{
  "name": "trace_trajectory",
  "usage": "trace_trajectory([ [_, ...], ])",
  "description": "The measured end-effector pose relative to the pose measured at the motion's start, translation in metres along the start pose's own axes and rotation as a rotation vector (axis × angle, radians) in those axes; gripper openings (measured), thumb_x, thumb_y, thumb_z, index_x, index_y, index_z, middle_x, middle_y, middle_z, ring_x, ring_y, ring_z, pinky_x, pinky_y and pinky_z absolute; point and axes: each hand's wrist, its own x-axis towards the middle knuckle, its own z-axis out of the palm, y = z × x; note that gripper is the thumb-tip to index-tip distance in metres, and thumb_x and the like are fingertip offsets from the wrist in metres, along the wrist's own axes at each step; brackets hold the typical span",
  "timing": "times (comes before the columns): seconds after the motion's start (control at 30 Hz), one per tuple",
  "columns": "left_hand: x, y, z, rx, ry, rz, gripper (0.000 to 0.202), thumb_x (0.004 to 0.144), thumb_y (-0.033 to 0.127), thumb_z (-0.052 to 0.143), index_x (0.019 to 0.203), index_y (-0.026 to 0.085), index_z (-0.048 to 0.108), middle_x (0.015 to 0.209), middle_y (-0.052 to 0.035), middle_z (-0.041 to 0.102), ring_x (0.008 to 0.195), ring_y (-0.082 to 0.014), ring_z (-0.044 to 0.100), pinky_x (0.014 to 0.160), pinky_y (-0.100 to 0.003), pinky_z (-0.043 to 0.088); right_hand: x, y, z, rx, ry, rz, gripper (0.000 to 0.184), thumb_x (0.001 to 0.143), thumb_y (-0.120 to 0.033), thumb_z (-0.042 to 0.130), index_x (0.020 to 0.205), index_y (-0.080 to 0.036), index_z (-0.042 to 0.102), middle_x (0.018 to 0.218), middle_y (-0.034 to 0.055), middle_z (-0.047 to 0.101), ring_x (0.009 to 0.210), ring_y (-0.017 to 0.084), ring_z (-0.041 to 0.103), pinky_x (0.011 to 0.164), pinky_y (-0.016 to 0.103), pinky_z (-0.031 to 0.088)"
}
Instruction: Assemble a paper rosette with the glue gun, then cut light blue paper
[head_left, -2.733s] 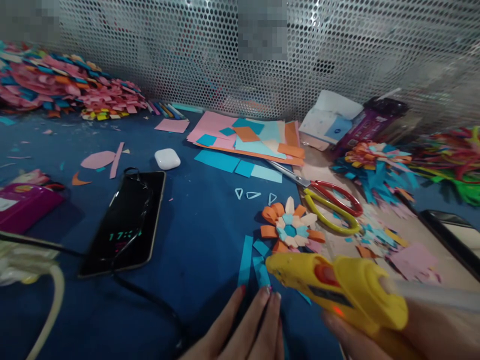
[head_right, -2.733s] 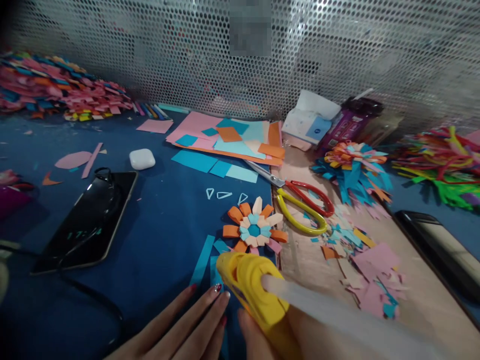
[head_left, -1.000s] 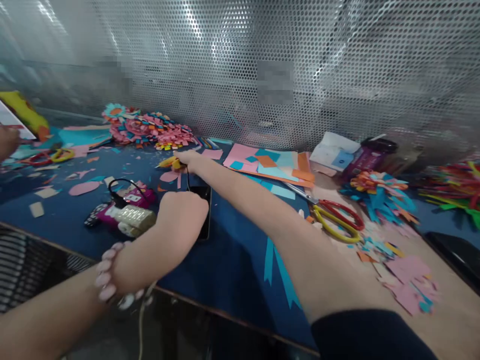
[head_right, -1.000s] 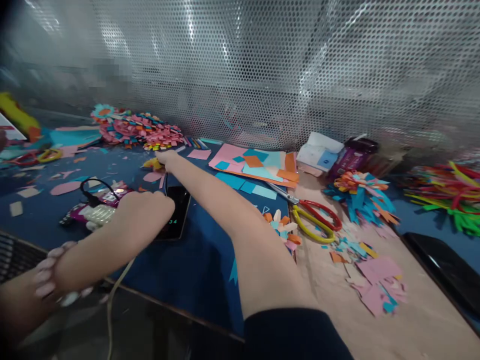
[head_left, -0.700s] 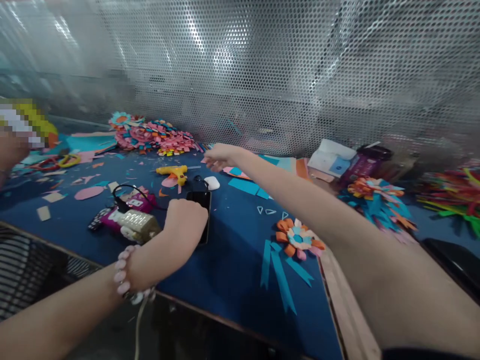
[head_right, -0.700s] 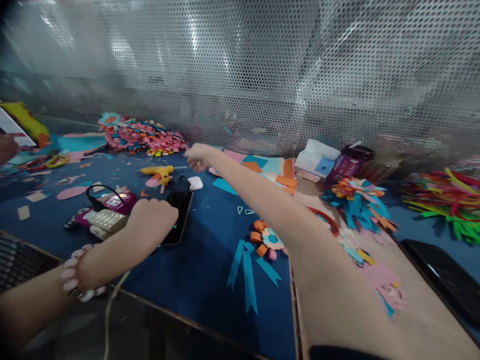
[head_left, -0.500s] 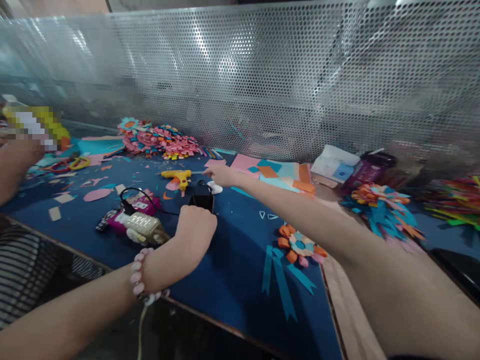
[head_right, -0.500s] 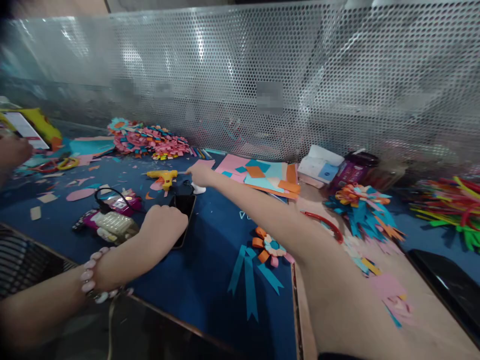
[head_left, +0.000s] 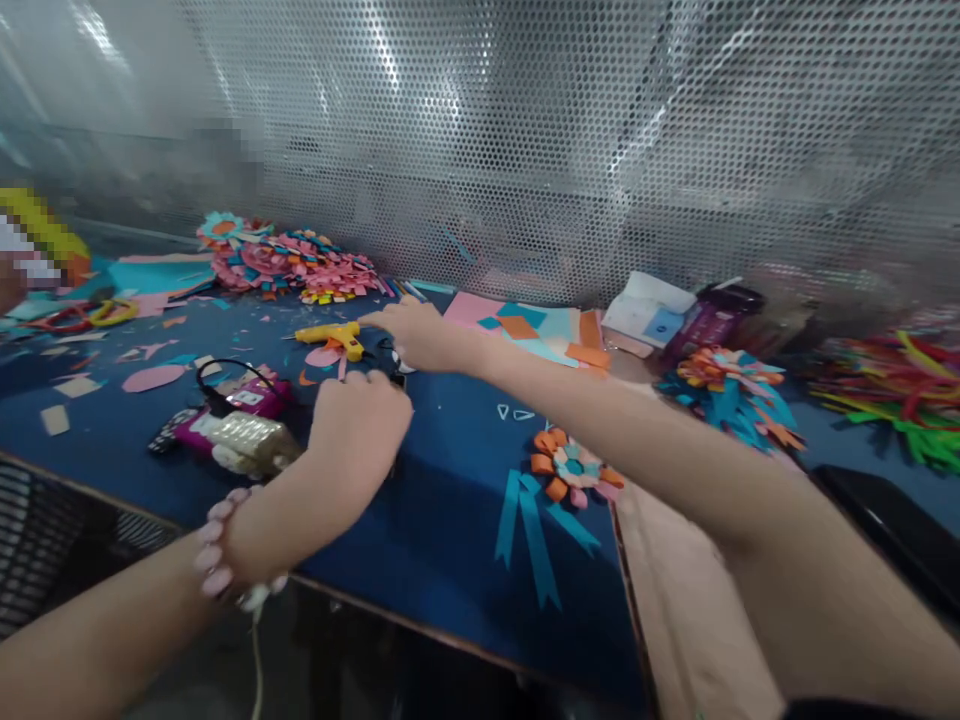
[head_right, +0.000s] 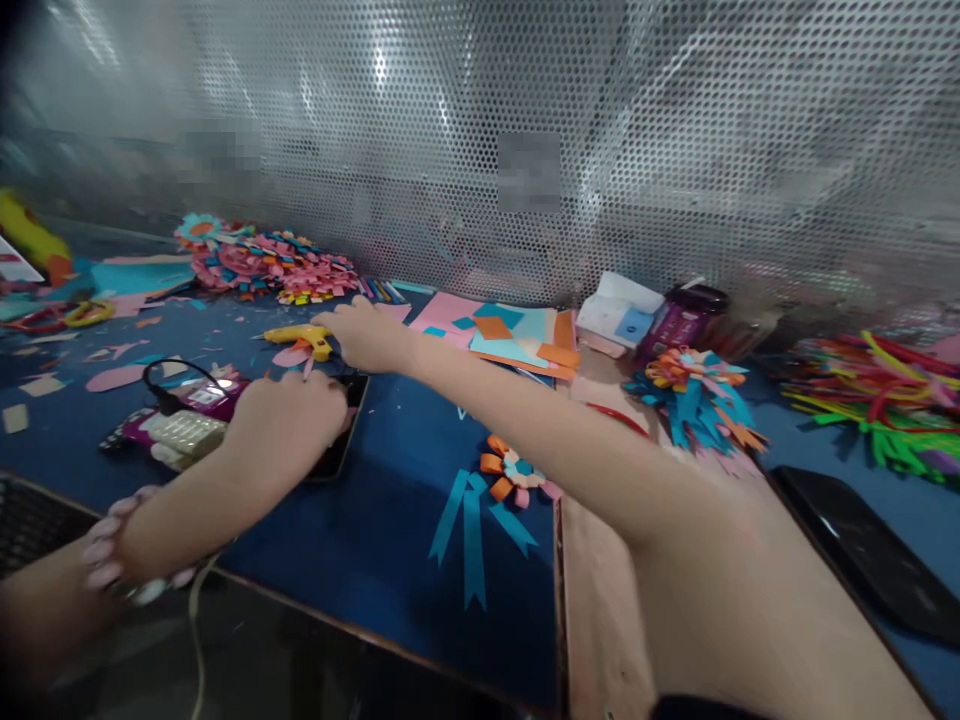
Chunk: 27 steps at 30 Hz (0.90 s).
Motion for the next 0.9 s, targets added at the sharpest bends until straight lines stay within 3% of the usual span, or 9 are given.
trace_trajectory([
  [0.03, -0.007, 0.011, 0.001, 0.001, 0.110, 0.113, 0.030, 0.090, 0.009, 0.041, 0.104, 0.002, 0.066, 0.093, -0.0232, 0.068, 0.084, -0.0311, 0.066, 0.062, -0.036, 0.047, -0.027, 0.002, -0.010, -0.013, -0.006, -0.025, 0.048, 0.086, -0.001, 0.044, 0.131, -0.014, 0.048, 0.128, 0.0107, 0.053, 0.120, 0.024, 0.045, 0.103, 0.044, 0.034],
  [0.1, -0.024, 0.038, 0.009, -0.070, 0.299, 0.500, 0.030, 0.093, 0.017, 0.044, 0.115, 0.006, 0.062, 0.089, -0.0161, 0.069, 0.079, -0.0257, 0.066, 0.062, -0.033, 0.048, -0.090, 0.007, -0.022, -0.033, 0.005, -0.027, 0.045, 0.083, 0.000, 0.044, 0.127, -0.009, 0.052, 0.121, 0.0130, 0.057, 0.114, 0.024, 0.048, 0.100, 0.040, 0.037],
  [0.13, -0.033, 0.051, 0.015, -0.145, 0.380, 0.693, 0.032, 0.095, 0.025, 0.045, 0.116, 0.009, 0.062, 0.095, -0.0141, 0.069, 0.084, -0.0245, 0.066, 0.066, -0.034, 0.050, -0.124, 0.010, -0.024, -0.044, 0.002, -0.028, 0.039, 0.084, -0.003, 0.045, 0.121, -0.009, 0.057, 0.113, 0.0135, 0.060, 0.110, 0.025, 0.050, 0.098, 0.041, 0.040],
  [0.17, -0.041, 0.063, 0.024, -0.234, 0.452, 0.791, 0.037, 0.095, 0.035, 0.045, 0.116, 0.009, 0.062, 0.101, -0.0138, 0.069, 0.091, -0.0248, 0.065, 0.073, -0.036, 0.051, -0.156, 0.013, -0.024, -0.046, 0.026, -0.037, 0.032, 0.088, -0.008, 0.043, 0.114, -0.011, 0.061, 0.108, 0.0124, 0.062, 0.106, 0.024, 0.053, 0.095, 0.040, 0.043],
  [0.27, -0.061, 0.084, 0.049, -0.305, 0.586, 0.891, 0.053, 0.094, 0.049, 0.041, 0.114, 0.005, 0.062, 0.114, -0.0156, 0.067, 0.108, -0.0273, 0.061, 0.094, -0.041, 0.045, -0.237, 0.018, -0.010, 0.044, 0.115, 0.042, 0.028, 0.095, -0.022, 0.041, 0.113, -0.018, 0.062, 0.105, 0.0094, 0.065, 0.102, 0.021, 0.057, 0.090, 0.038, 0.048],
  [0.37, -0.069, 0.087, 0.061, -0.221, 0.638, 0.938, 0.043, 0.093, 0.038, 0.047, 0.116, 0.005, 0.061, 0.116, -0.0137, 0.067, 0.109, -0.0261, 0.061, 0.098, -0.039, 0.042, -0.281, 0.021, 0.009, 0.101, 0.098, 0.102, 0.028, 0.092, -0.024, 0.047, 0.118, -0.024, 0.059, 0.120, 0.0073, 0.061, 0.114, 0.020, 0.053, 0.097, 0.040, 0.046],
  [0.5, -0.070, 0.088, 0.061, -0.216, 0.613, 0.968, 0.032, 0.092, 0.018, 0.044, 0.118, 0.010, 0.061, 0.118, -0.0065, 0.067, 0.112, -0.0209, 0.059, 0.097, -0.033, 0.044, -0.295, 0.026, 0.026, 0.078, 0.124, 0.113, 0.028, 0.090, -0.021, 0.051, 0.117, -0.022, 0.060, 0.124, 0.0077, 0.059, 0.120, 0.022, 0.047, 0.100, 0.043, 0.044],
  [0.67, -0.071, 0.094, 0.061, -0.281, 0.603, 1.017, 0.032, 0.096, 0.020, 0.040, 0.121, 0.016, 0.060, 0.122, -0.0014, 0.065, 0.114, -0.0169, 0.057, 0.095, -0.029, 0.046, -0.287, 0.027, 0.039, 0.032, 0.200, 0.123, 0.020, 0.092, -0.022, 0.050, 0.103, -0.021, 0.067, 0.114, 0.0075, 0.063, 0.112, 0.024, 0.051, 0.094, 0.045, 0.047],
  [0.9, -0.073, 0.095, 0.056, -0.300, 0.543, 1.018, 0.030, 0.096, 0.026, 0.045, 0.120, 0.017, 0.060, 0.123, -0.0017, 0.064, 0.119, -0.0185, 0.054, 0.098, -0.030, 0.046, -0.275, 0.021, 0.044, -0.001, 0.254, 0.124, 0.021, 0.093, -0.022, 0.047, 0.091, -0.020, 0.068, 0.093, 0.0074, 0.068, 0.096, 0.021, 0.059, 0.085, 0.040, 0.049],
])
